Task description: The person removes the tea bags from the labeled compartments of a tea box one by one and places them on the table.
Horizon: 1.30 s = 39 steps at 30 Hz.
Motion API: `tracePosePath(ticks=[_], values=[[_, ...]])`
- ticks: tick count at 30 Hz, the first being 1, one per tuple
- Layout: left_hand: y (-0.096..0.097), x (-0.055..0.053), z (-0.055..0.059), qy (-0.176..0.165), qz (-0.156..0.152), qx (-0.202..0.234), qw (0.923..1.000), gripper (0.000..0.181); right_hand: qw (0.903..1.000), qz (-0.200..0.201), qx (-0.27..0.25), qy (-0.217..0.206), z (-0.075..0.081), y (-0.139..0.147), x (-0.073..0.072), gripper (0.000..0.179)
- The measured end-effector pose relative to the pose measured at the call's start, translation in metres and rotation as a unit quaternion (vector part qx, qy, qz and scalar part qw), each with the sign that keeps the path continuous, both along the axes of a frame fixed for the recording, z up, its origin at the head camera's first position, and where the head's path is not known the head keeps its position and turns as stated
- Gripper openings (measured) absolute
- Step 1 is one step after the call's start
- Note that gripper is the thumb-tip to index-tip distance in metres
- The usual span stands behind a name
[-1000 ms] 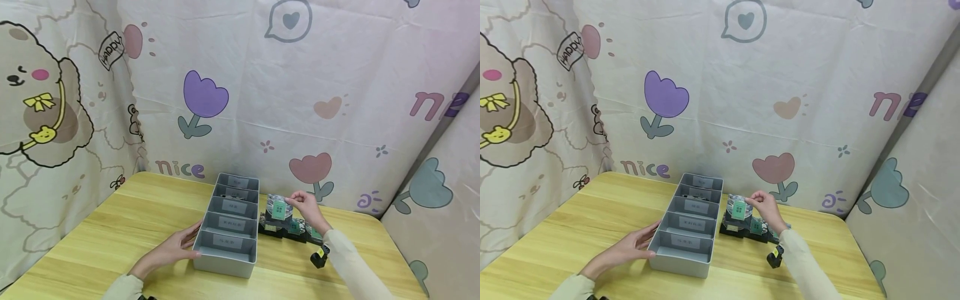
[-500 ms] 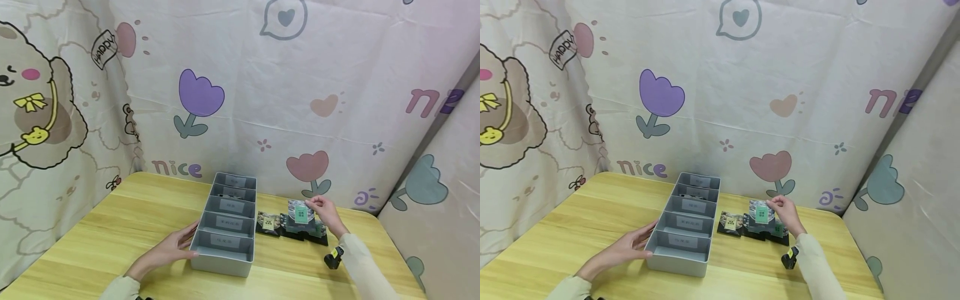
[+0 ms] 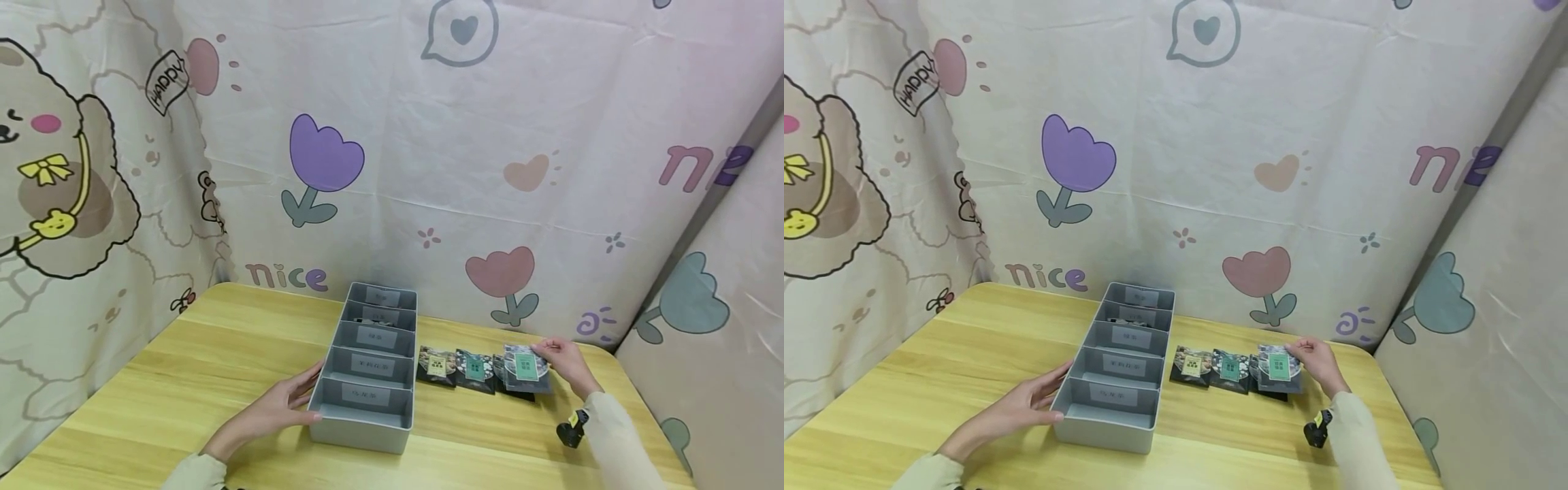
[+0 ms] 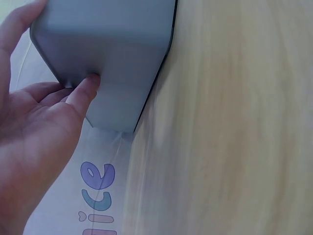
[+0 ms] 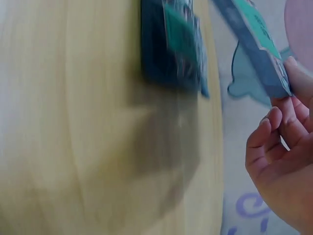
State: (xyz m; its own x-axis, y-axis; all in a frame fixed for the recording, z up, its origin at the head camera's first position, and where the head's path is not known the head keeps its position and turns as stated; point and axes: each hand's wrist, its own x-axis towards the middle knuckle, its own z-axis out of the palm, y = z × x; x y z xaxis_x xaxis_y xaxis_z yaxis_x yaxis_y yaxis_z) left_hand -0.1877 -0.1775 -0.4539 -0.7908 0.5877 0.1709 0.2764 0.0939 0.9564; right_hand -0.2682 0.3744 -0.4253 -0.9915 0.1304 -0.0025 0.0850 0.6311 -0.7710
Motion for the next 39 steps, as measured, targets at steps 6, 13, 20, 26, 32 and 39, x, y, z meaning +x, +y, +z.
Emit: tracePosePath(ticks=[6,13,20,26,32,39], values=[[-0.001,0.000,0.000,-0.007,-0.005,0.004,1.0000,0.084,0.9998,-0.005,0.015,-0.010,-0.006,0.022,0.007,0.034],[0.000,0.001,-0.001,-0.006,-0.005,0.001,1.0000,0.083,0.9991,-0.004,0.027,-0.033,-0.014,0.043,0.013,0.027],[-0.001,0.001,-0.001,-0.003,-0.003,-0.001,1.0000,0.082,0.9990,-0.014,0.040,-0.014,-0.014,0.060,0.016,0.025],[0.000,0.001,0.001,-0.011,-0.003,-0.007,0.9999,0.082,0.9983,-0.013,0.053,-0.019,-0.012,0.064,0.015,0.028],[0.001,0.001,0.001,-0.011,-0.004,-0.007,0.9999,0.083,0.9971,-0.005,0.073,-0.021,-0.009,0.065,0.010,0.033],[0.000,0.001,0.000,-0.011,0.000,-0.007,0.9999,0.083,0.9958,-0.012,0.091,-0.005,-0.008,0.058,0.009,0.030]])
